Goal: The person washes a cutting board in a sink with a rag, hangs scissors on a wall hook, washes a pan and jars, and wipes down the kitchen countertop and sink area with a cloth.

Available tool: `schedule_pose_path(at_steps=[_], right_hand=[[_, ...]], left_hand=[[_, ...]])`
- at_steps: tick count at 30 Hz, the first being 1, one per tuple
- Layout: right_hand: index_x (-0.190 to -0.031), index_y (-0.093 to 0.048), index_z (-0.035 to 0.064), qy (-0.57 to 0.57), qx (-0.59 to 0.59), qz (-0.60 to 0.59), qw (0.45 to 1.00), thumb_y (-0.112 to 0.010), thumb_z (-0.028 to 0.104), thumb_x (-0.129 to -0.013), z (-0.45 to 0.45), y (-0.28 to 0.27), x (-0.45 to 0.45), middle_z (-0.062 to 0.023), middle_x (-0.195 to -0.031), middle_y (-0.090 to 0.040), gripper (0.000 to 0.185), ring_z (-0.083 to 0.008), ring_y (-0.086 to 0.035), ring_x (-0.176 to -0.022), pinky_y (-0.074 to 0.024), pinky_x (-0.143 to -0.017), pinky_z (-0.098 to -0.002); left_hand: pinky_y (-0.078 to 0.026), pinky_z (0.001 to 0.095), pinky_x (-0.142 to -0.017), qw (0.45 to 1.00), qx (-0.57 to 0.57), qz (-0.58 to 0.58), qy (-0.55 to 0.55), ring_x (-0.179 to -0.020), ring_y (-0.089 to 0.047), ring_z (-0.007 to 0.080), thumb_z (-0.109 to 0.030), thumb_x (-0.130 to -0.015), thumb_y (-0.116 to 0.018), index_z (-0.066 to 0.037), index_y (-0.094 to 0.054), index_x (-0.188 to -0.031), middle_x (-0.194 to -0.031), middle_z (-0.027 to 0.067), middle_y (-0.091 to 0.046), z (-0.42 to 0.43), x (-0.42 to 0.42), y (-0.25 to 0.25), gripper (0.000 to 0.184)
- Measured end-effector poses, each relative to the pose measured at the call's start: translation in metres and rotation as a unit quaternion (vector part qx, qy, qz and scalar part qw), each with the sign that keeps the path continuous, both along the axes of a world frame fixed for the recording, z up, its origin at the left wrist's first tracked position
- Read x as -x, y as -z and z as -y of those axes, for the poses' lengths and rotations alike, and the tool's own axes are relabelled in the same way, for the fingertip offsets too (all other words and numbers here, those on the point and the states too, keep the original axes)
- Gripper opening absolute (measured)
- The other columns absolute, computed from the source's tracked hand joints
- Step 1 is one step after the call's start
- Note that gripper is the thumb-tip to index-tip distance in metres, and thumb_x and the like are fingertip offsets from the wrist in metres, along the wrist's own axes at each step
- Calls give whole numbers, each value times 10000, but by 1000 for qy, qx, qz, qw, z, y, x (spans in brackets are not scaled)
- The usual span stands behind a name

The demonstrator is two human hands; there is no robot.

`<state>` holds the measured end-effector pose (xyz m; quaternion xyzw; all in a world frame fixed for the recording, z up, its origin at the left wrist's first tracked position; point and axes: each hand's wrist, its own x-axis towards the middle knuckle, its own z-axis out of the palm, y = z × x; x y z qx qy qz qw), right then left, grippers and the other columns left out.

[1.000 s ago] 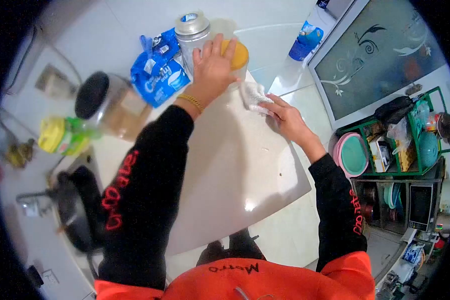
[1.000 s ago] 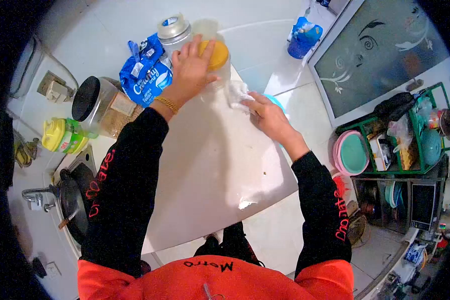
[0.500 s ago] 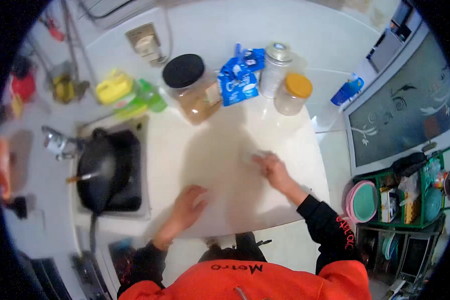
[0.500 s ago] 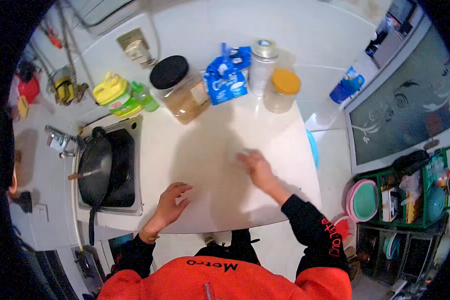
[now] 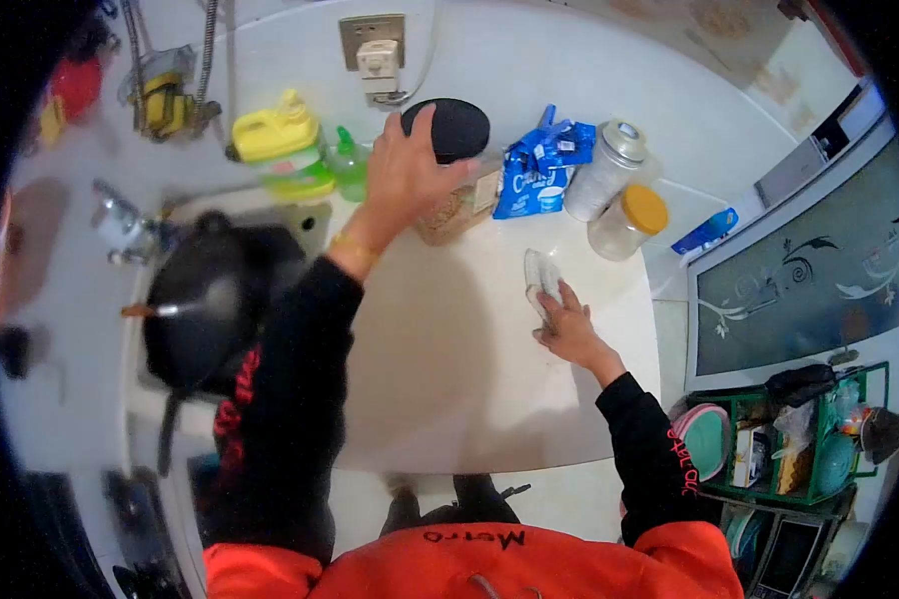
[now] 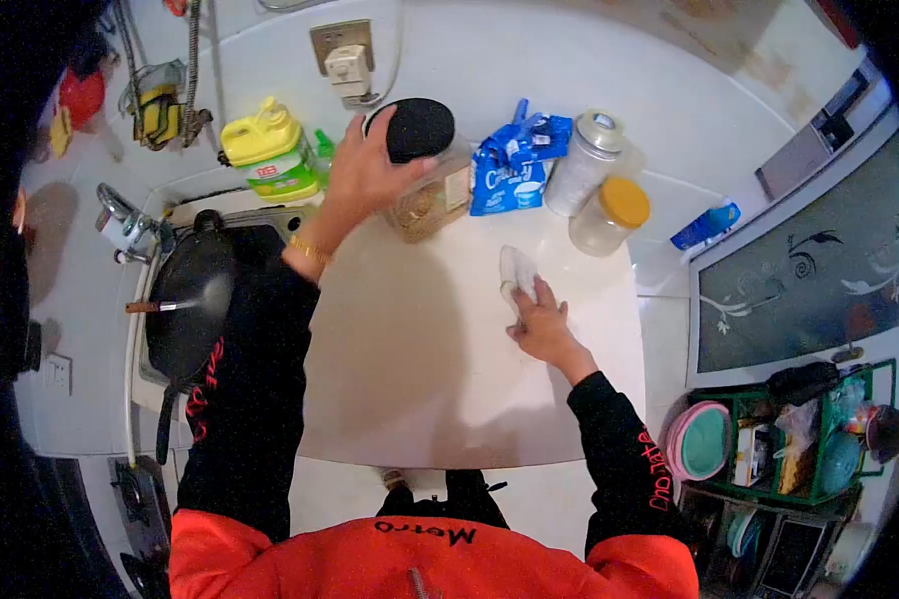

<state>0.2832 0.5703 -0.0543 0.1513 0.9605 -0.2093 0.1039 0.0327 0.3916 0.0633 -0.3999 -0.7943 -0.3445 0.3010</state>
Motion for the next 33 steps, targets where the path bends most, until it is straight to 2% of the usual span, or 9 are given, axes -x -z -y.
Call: schedule_pose_path(at_steps=[5, 11, 13, 15, 18, 21, 26, 28, 33], right_hand=[[-1348, -369, 126, 19, 13, -9, 1000, -659, 213, -751, 2, 4, -2, -254, -1454, -135, 669, -405, -118, -1361, -163, -1008, -668], [-1333, -374, 146, 20, -8, -57, 998, -694, 214, -727, 1, 10, -5, -235, -1444, -161, 689, -400, -158, -1351, -188, -1002, -667], [-1335, -375, 125, 20, 13, -49, 999, -683, 200, -734, 1, 4, -6, -248, -1454, -141, 679, -402, -125, -1360, -151, -1016, -664], [-1337, -370, 129, 21, 8, -58, 998, -686, 208, -733, 0, 9, -8, -247, -1454, -139, 686, -401, -122, -1361, -151, -1017, -663], [-1340, -365, 130, 21, 2, -66, 998, -687, 229, -736, 0, 12, -9, -246, -1452, -139, 692, -398, -123, -1361, -152, -1015, -665], [-1339, -364, 121, 15, -17, -62, 998, -679, 256, -743, 2, 14, -9, -248, -1449, -145, 688, -395, -133, -1360, -157, -1009, -670], [-1337, -361, 104, 12, -42, -71, 996, -668, 286, -743, 3, 21, -10, -251, -1448, -148, 693, -389, -151, -1356, -173, -987, -688], [-1335, -360, 98, 0, -54, -98, 994, -672, 275, -732, 2, 23, -12, -254, -1444, -153, 701, -393, -160, -1352, -181, -971, -702], [-1332, -357, 89, 3, -35, -96, 995, -670, 267, -739, 2, 19, -12, -254, -1441, -159, 694, -403, -147, -1353, -176, -982, -692]], left_hand=[[-375, 540, -931, 926, 286, 178, -167, -1184, -387, 466, -745, -602, -601, -128, -403, -1329, -1239, 263, -457, -56, 23, -28, 974], [-429, 500, -883, 918, 320, 165, -169, -1083, -492, 449, -688, -614, -628, -152, -454, -1305, -1209, 262, -478, -62, 41, -19, 892], [-434, 457, -900, 932, 316, 145, -108, -1067, -518, 427, -652, -620, -641, -155, -473, -1296, -1196, 273, -486, -60, 43, -23, 855], [-352, 580, -936, 930, 299, 199, -75, -1166, -380, 503, -542, -600, -683, -199, -454, -1314, -1307, 253, -391, -54, 49, -20, 825], [-334, 490, -999, 942, 298, 103, 111, -1198, -384, 461, -483, -593, -707, -228, -420, -1343, -1346, 282, -362, -40, 66, -16, 843], [-292, 420, -1045, 923, 346, 112, 124, -1247, -365, 429, -385, -631, -721, -165, -414, -1347, -1349, 307, -355, -30, 54, -33, 810], [-399, 439, -952, 924, 316, 211, 54, -1140, -473, 447, -474, -671, -711, -159, -377, -1370, -1297, 307, -401, -40, 41, -25, 836], [-445, 395, -900, 922, 336, 140, -130, -1058, -542, 400, -491, -703, -691, -123, -388, -1359, -1215, 294, -460, -54, 19, -29, 811], [-420, 399, -929, 922, 364, 132, 20, -1070, -535, 380, -440, -722, -690, -144, -388, -1363, -1201, 282, -471, -28, 50, -33, 768]])
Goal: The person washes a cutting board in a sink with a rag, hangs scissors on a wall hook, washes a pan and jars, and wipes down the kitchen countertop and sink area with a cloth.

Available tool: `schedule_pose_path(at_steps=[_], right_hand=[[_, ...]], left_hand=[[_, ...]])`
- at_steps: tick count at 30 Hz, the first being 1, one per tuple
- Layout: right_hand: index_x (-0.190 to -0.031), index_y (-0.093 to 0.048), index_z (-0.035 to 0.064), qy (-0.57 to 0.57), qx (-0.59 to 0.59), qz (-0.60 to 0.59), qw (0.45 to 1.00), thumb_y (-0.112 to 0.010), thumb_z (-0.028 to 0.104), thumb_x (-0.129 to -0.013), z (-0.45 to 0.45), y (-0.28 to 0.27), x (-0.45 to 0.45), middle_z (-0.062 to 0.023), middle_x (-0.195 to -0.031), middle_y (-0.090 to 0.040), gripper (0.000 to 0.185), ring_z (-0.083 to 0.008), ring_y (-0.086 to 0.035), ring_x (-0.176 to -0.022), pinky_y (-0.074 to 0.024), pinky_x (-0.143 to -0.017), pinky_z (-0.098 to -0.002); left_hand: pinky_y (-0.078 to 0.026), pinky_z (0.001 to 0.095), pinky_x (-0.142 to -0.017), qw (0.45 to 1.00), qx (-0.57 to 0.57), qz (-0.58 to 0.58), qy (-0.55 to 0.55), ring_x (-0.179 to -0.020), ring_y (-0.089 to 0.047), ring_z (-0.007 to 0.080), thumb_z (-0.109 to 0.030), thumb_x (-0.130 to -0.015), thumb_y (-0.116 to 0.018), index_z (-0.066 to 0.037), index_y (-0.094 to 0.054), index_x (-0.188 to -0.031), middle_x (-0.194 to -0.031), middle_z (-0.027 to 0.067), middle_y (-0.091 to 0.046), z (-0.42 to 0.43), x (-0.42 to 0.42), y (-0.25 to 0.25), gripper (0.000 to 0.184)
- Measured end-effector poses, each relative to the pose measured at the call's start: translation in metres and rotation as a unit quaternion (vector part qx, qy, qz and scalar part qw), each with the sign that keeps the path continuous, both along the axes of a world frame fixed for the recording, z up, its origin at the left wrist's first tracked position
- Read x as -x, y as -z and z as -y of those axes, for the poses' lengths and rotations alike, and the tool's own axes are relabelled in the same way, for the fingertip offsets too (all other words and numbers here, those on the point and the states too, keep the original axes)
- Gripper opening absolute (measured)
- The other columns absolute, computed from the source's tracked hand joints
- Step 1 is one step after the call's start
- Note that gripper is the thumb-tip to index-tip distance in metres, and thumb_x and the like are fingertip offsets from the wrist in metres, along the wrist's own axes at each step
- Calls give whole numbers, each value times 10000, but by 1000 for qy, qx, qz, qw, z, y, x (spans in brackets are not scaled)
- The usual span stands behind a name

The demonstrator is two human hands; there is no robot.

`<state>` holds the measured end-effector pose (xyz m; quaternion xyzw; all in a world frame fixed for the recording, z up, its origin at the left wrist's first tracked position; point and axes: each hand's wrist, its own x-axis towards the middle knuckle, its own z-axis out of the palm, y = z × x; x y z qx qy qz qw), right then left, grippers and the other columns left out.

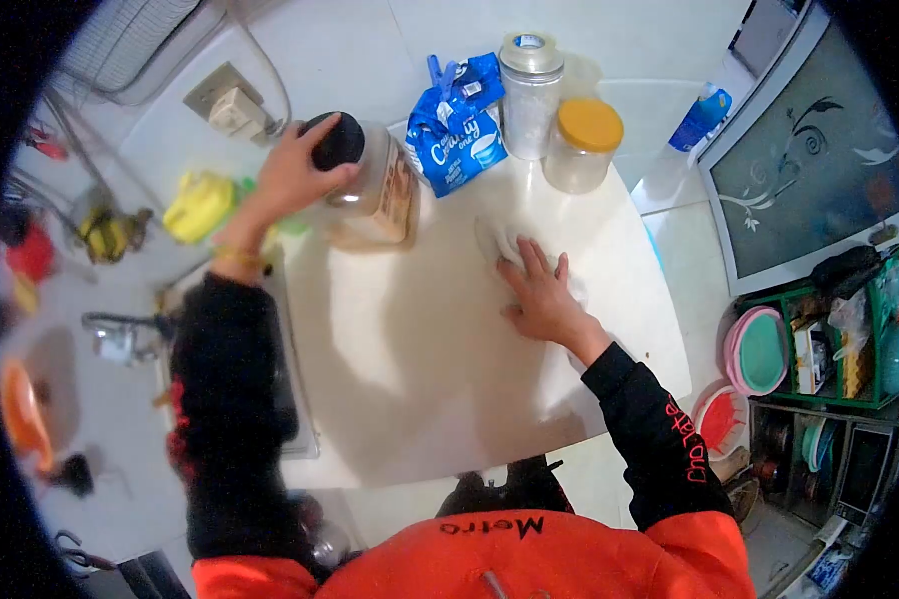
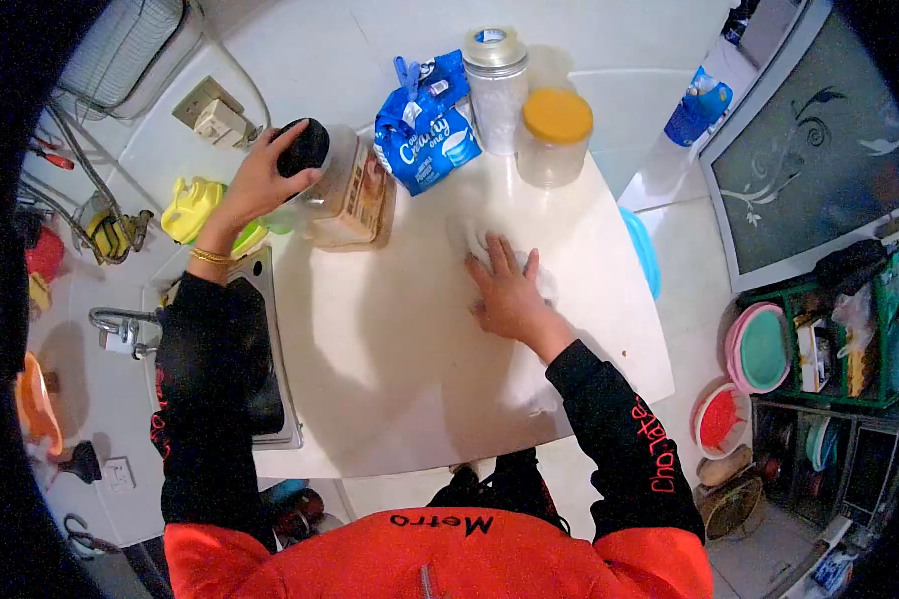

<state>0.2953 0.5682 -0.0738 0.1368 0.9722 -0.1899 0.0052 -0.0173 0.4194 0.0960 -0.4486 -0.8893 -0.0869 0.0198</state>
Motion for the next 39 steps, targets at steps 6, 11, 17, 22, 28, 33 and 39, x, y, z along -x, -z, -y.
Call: schedule_pose_path(at_steps=[6, 11, 17, 22, 28, 33, 39], right_hand=[[-1325, -371, 90, 7, 16, -5, 1000, -662, 263, -745, 1, -3, 2, -275, -1432, -175, 672, -427, -169, -1342, -166, -963, -714], [-1316, -383, 96, 28, 34, 24, 999, -683, 234, -740, 4, -12, 4, -250, -1444, -163, 664, -390, -135, -1361, -157, -1012, -665], [-1323, -378, 90, 13, 26, 11, 999, -660, 261, -748, 2, -5, 1, -259, -1455, -132, 663, -402, -139, -1359, -135, -992, -696], [-1322, -376, 79, 19, 28, 13, 999, -660, 252, -746, 3, -7, 3, -261, -1456, -118, 665, -398, -129, -1362, -137, -985, -703], [-1318, -374, 93, 23, 6, -4, 1000, -657, 200, -745, 9, -8, 4, -257, -1429, -167, 648, -402, -165, -1344, -169, -997, -675], [-1178, -510, 63, 0, -40, -60, 997, -604, 89, -743, -4, 17, 4, -208, -1365, -338, 446, -346, -261, -1316, -246, -988, -627], [-1073, -607, 56, 135, 88, -253, 954, -558, -28, -718, -41, -25, -14, -263, -1218, -498, 368, -408, -440, -1172, -398, -965, -416]], left_hand=[[-396, 378, -948, 991, 61, 122, -13, -1105, -514, 366, -460, -759, -674, -204, -319, -1406, -1217, 257, -470, 27, -27, -25, 780], [-431, 453, -910, 999, -15, -16, -27, -1061, -517, 454, -532, -710, -669, -283, -384, -1366, -1191, 314, -445, 15, -25, 8, 758], [-269, 433, -1056, 984, -16, 95, 148, -1289, -292, 442, -351, -680, -727, -344, -371, -1366, -1404, 336, -216, 16, 11, -8, 773], [-177, 476, -1099, 977, 44, 28, 208, -1343, -191, 418, -245, -672, -756, -308, -313, -1394, -1446, 261, -206, -6, 11, -17, 849], [-243, 526, -1063, 981, 17, 10, 195, -1305, -294, 395, -260, -693, -736, -298, -276, -1402, -1427, 234, -270, -11, 18, -8, 846], [-261, 589, -1016, 982, 52, -164, 74, -1293, -310, 394, -227, -697, -741, -314, -230, -1415, -1438, 204, -265, 2, -12, 0, 886], [-284, 401, -1060, 978, -200, -9, 56, -1308, -290, 395, -29, -729, -668, -142, -374, -1364, -1443, 233, -230, 105, -77, 11, 709]])
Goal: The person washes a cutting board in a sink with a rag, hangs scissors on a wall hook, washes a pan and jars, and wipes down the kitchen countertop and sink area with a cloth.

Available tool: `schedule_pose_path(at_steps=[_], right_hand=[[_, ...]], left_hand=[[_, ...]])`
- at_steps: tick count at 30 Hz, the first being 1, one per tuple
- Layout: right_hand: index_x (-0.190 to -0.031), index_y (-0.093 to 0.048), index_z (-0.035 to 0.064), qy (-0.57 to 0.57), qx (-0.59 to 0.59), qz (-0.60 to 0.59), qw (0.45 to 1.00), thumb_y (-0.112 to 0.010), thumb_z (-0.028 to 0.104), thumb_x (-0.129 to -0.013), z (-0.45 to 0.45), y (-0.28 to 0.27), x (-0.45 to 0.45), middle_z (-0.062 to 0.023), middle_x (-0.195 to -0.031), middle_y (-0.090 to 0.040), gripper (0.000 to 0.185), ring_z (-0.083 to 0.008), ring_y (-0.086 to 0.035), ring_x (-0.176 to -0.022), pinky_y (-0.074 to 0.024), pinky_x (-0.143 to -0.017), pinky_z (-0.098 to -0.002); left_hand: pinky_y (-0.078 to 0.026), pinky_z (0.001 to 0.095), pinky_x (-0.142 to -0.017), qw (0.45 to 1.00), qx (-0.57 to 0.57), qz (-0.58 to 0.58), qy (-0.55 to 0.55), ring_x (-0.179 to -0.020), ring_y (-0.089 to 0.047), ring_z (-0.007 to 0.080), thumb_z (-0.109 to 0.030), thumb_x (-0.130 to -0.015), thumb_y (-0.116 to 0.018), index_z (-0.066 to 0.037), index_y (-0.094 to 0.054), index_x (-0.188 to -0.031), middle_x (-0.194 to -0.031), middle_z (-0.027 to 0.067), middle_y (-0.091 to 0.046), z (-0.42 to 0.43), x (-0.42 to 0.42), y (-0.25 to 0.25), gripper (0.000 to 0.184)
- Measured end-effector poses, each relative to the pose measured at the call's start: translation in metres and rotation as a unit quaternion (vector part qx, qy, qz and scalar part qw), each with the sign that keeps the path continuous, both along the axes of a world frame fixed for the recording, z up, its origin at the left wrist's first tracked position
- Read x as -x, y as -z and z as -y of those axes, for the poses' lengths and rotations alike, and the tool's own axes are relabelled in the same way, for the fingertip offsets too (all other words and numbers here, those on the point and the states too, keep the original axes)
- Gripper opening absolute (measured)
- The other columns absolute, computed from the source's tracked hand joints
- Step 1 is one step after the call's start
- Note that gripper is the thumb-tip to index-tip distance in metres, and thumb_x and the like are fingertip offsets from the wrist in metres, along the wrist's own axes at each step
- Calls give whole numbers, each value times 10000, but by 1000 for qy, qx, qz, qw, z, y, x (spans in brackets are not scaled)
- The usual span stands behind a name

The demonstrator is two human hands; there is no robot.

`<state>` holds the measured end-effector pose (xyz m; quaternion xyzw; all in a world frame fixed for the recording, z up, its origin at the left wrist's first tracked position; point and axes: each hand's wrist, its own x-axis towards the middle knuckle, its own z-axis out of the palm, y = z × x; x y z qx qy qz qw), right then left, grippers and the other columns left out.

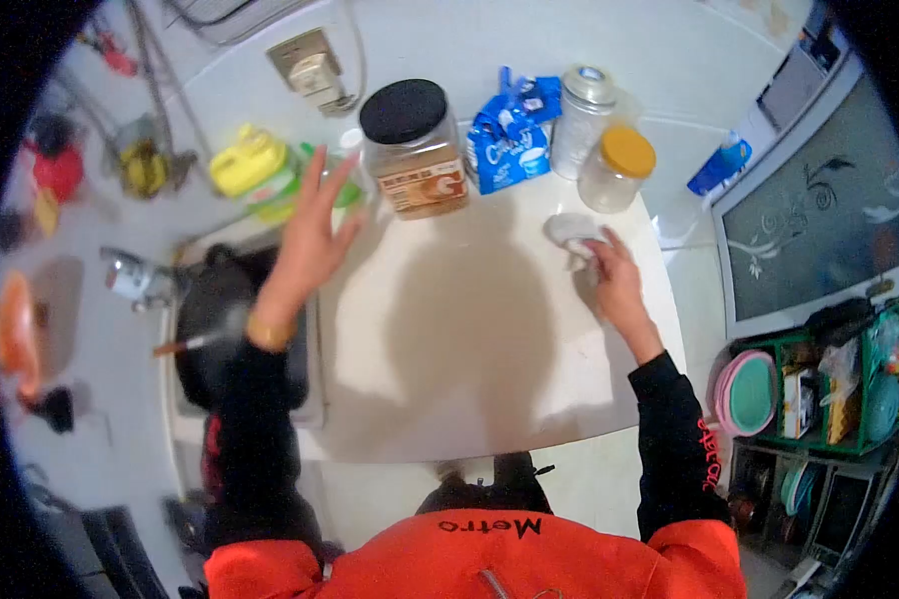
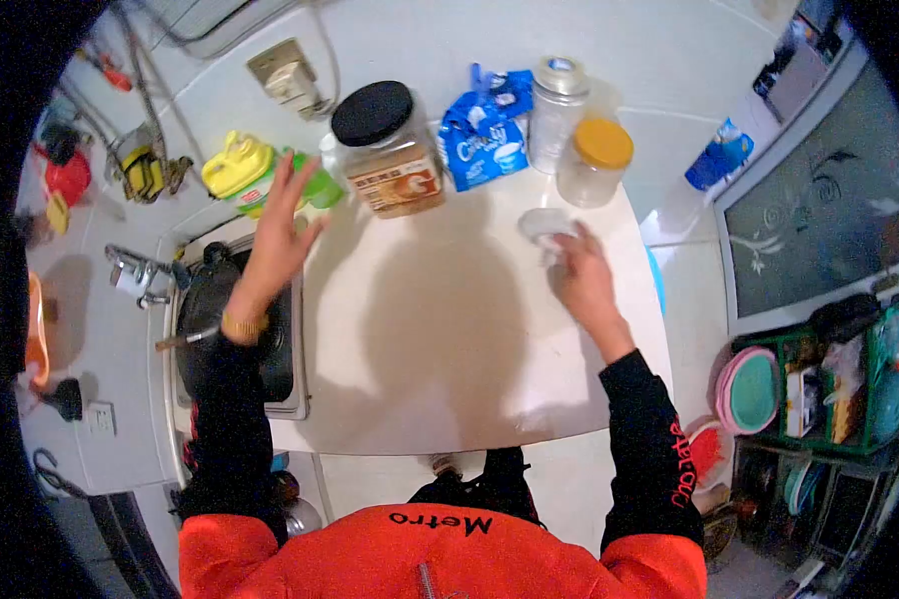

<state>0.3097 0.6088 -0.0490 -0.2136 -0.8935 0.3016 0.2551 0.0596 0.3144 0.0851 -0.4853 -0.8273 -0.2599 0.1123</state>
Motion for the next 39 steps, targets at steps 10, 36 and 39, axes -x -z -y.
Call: schedule_pose_path(at_steps=[10, 36, 39], right_hand=[[-1048, -525, -103, 85, -214, 103, 968, -502, 42, -735, 48, 75, 63, -287, -1200, -473, 346, -404, -415, -1152, -323, -973, -494], [-1102, -616, 61, 210, -1, 25, 977, -546, 9, -744, 27, 53, -184, -190, -1148, -573, 368, -316, -582, -959, -469, -839, -348], [-1132, -602, 56, 267, -47, 45, 961, -556, 53, -776, 45, 92, -156, -230, -1221, -511, 359, -352, -484, -1117, -386, -958, -392]], left_hand=[[-429, 310, -907, 886, -77, 356, -289, -1058, -561, 214, -100, -835, -609, 7, -607, -1072, -1143, 152, -590, 262, -178, 120, 260], [-478, 322, -820, 894, 62, 406, -179, -908, -625, 224, -117, -864, -574, -13, -616, -1072, -995, 143, -651, 269, -220, 138, 237], [-477, 350, -814, 895, 80, 413, -148, -891, -627, 269, -163, -871, -572, -10, -618, -1060, -965, 162, -648, 253, -225, 129, 247]])
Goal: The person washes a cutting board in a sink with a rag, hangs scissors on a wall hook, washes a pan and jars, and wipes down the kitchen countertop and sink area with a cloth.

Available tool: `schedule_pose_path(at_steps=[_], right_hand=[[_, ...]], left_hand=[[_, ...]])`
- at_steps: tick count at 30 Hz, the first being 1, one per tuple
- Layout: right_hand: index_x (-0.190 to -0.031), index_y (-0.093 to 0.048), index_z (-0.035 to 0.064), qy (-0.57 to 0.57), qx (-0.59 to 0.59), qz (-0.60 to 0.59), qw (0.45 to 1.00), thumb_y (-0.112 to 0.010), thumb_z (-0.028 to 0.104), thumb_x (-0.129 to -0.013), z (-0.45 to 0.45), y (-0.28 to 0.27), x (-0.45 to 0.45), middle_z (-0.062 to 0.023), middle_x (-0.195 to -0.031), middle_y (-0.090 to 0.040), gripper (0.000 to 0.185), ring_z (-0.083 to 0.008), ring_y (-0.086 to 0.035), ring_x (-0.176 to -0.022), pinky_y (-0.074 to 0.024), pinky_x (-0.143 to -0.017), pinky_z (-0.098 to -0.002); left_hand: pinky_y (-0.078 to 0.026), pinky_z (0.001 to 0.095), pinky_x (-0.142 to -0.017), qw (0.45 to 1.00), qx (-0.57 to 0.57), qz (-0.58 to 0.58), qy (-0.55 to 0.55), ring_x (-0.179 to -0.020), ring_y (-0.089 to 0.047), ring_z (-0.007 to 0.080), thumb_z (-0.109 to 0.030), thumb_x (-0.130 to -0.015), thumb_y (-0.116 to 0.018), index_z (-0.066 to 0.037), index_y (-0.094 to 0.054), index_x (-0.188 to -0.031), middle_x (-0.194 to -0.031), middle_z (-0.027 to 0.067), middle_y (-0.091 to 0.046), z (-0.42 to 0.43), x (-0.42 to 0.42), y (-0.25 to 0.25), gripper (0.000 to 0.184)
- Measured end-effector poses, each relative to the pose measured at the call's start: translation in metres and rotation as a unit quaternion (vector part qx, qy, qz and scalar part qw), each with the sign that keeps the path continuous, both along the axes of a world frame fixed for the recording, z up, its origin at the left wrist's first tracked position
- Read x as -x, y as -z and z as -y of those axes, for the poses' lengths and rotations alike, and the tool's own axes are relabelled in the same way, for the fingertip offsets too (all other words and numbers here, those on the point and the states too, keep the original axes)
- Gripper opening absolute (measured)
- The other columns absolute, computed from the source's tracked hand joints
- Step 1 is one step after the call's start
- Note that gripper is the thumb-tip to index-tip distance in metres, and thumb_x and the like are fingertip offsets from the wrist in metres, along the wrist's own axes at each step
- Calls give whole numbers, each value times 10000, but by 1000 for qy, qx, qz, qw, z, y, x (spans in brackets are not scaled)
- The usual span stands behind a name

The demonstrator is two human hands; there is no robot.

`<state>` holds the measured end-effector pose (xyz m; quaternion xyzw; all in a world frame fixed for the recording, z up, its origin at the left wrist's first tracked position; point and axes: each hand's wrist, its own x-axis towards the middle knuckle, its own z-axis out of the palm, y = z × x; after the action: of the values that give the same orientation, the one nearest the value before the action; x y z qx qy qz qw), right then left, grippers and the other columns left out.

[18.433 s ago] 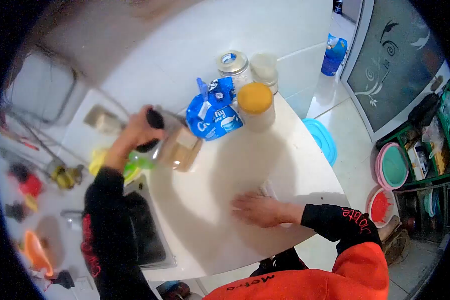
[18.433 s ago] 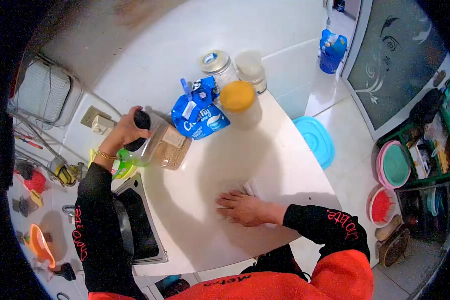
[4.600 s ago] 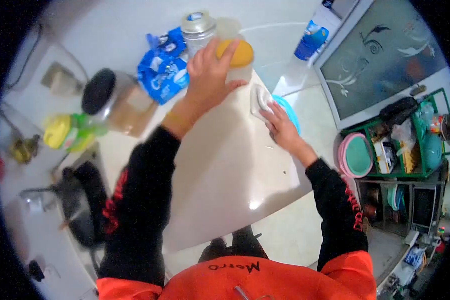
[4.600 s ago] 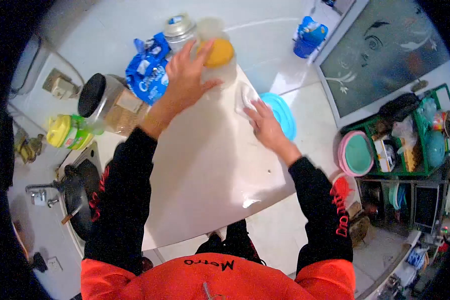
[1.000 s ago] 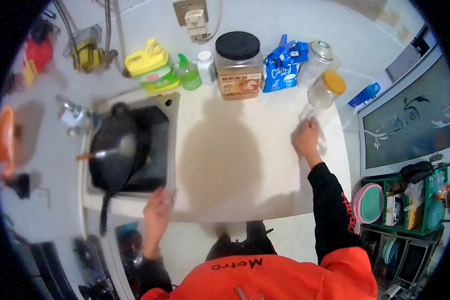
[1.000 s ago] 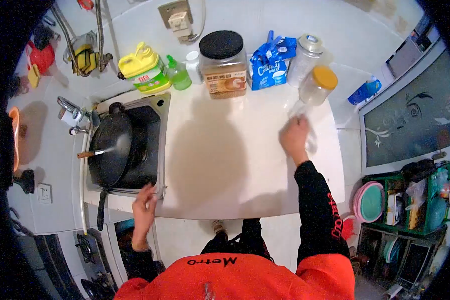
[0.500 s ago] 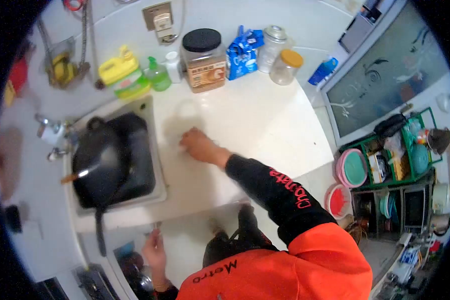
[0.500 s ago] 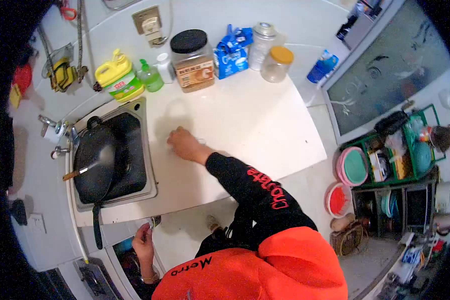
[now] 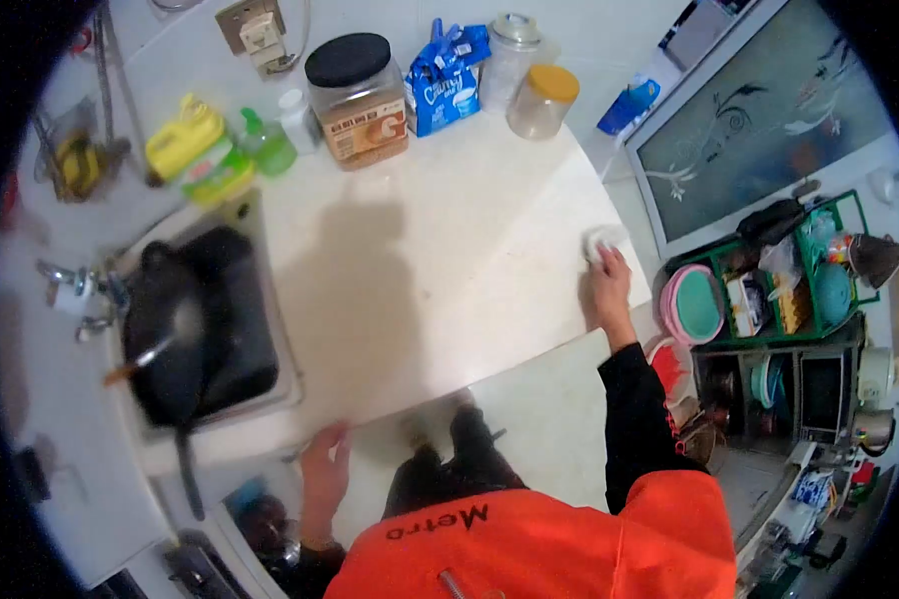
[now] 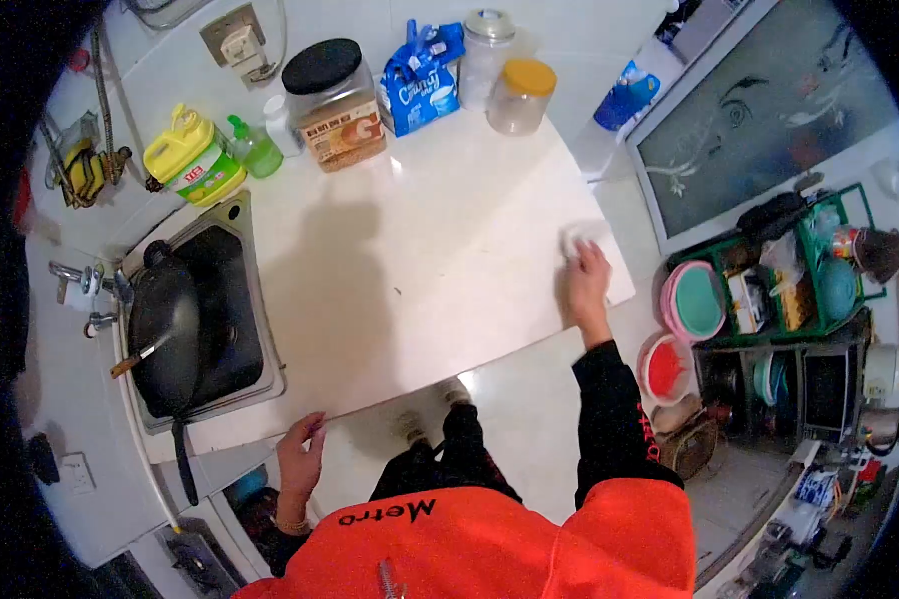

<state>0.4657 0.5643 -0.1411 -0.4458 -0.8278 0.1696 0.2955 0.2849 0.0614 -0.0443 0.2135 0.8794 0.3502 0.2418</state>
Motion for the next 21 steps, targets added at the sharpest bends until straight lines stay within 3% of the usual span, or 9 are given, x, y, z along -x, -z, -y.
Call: schedule_pose_path(at_steps=[1, 2, 5, 10, 12, 18, 21], right_hand=[[-1132, -601, 50, -60, 38, -56, 996, -540, 41, -782, 22, -8, 24, -215, -1218, -507, 355, -351, -429, -1177, -336, -997, -408], [-1120, -601, 45, -98, 31, -101, 990, -527, 17, -781, 44, -10, 46, -196, -1186, -521, 348, -346, -440, -1159, -348, -977, -408], [-1037, -626, 62, -187, 13, -94, 978, -521, -31, -715, 113, -17, 124, -177, -1145, -544, 351, -356, -454, -1092, -362, -947, -414], [-998, -623, 86, -232, -3, -69, 970, -620, 96, -705, 257, -25, 186, -150, -1166, -532, 293, -374, -437, -1068, -377, -928, -441], [-1012, -608, 92, -261, 14, -48, 964, -633, 98, -701, 309, -35, 201, -141, -1193, -509, 312, -382, -425, -1076, -378, -911, -454], [-1020, -558, 91, -285, -10, 17, 958, -594, 8, -640, 387, -38, 216, -143, -1190, -488, 391, -376, -427, -1064, -389, -846, -460], [-993, -553, 56, -294, 3, 0, 956, -544, -65, -623, 415, -30, 208, -178, -1150, -498, 389, -379, -458, -1025, -386, -862, -444]], left_hand=[[-487, 323, -799, 1000, 0, -16, 9, -876, -634, 231, -131, -855, -589, -21, -619, -1068, -977, 145, -653, 5, -2, 1, 242], [-498, 296, -784, 999, -10, -35, 17, -861, -640, 193, -99, -838, -606, -32, -621, -1076, -990, 128, -657, 8, 0, 6, 247], [-501, 300, -770, 999, -24, -39, 27, -848, -645, 202, -105, -843, -604, -37, -621, -1079, -969, 131, -658, 29, 5, 19, 247], [-506, 309, -760, 996, -24, -64, 55, -844, -651, 218, -99, -847, -600, -38, -620, -1079, -965, 139, -658, 87, 23, 14, 240], [-465, 358, -854, 997, -27, -40, 60, -956, -614, 289, -98, -845, -576, -39, -618, -1073, -1066, 162, -626, 121, 29, 8, 240], [-453, 371, -883, 999, 20, -20, -40, -995, -597, 320, -119, -859, -556, -35, -613, -1089, -1084, 174, -618, 201, 39, -5, 252], [-460, 368, -873, 998, 28, -29, -53, -989, -598, 331, -101, -850, -563, -30, -608, -1096, -1087, 183, -612, 224, 36, 15, 260]])
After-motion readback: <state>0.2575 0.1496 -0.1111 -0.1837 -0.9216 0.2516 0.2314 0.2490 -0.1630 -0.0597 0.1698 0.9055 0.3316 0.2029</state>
